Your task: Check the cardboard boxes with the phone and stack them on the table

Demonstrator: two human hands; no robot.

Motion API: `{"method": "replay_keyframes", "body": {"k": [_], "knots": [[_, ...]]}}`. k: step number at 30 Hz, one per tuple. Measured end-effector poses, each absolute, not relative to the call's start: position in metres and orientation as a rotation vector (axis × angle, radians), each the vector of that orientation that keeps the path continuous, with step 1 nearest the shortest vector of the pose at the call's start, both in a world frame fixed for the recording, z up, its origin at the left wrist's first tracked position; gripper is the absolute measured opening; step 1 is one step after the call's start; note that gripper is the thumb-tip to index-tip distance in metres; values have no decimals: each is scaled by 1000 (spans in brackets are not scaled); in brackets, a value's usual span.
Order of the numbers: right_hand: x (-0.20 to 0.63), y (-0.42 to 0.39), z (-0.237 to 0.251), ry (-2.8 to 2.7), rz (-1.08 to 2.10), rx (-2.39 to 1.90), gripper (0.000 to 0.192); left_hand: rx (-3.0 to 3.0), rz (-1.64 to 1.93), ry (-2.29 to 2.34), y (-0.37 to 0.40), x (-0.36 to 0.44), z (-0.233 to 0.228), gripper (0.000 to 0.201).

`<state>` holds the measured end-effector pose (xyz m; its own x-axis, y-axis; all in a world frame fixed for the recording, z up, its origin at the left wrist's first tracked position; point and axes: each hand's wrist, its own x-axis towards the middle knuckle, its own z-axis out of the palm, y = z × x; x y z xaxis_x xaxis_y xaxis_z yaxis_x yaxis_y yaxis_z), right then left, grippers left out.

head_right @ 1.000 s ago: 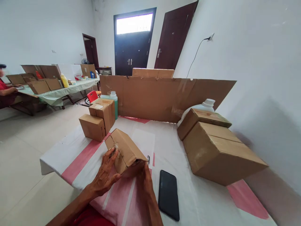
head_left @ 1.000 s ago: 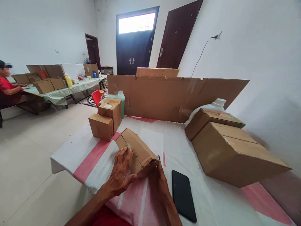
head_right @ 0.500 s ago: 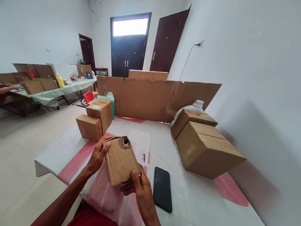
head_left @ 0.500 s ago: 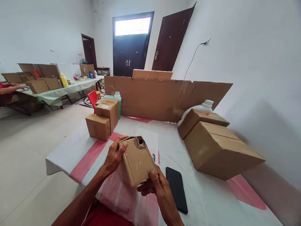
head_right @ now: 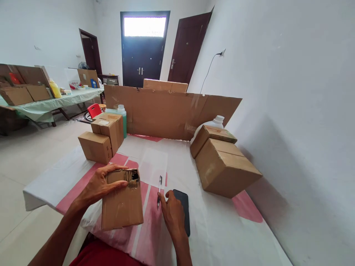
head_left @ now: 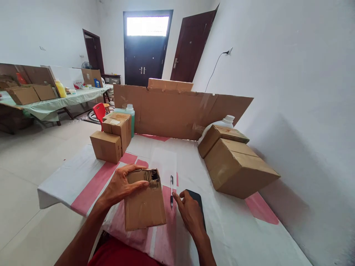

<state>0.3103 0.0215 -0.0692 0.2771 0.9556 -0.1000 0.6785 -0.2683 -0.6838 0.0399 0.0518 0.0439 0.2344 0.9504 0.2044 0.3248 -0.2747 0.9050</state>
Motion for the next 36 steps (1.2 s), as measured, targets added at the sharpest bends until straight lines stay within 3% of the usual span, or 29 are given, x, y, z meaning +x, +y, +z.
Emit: {"method": "replay_keyframes", "body": {"k": [4,10,14,19,24,36], "knots": [[314,55,-93,-1480,719,-2143,24,1793,994,1160,51,39,50,36],[318,54,-102,-1378,862,-1935,29,1771,954,1127,57,36,51,39],[315,36,-62,-1104,950,-1544,39,1742,954,1110,58,36,52,44],[273,24,6,-864,1061,-902,29,1711,948,1103,59,38,54,47],[241,24,22,-1155,903,-920,18,1721,983,1088,56,39,54,49],[244,21,38,-1485,709,-1077,16,1724,1009,1041,57,37,49,52]]}}
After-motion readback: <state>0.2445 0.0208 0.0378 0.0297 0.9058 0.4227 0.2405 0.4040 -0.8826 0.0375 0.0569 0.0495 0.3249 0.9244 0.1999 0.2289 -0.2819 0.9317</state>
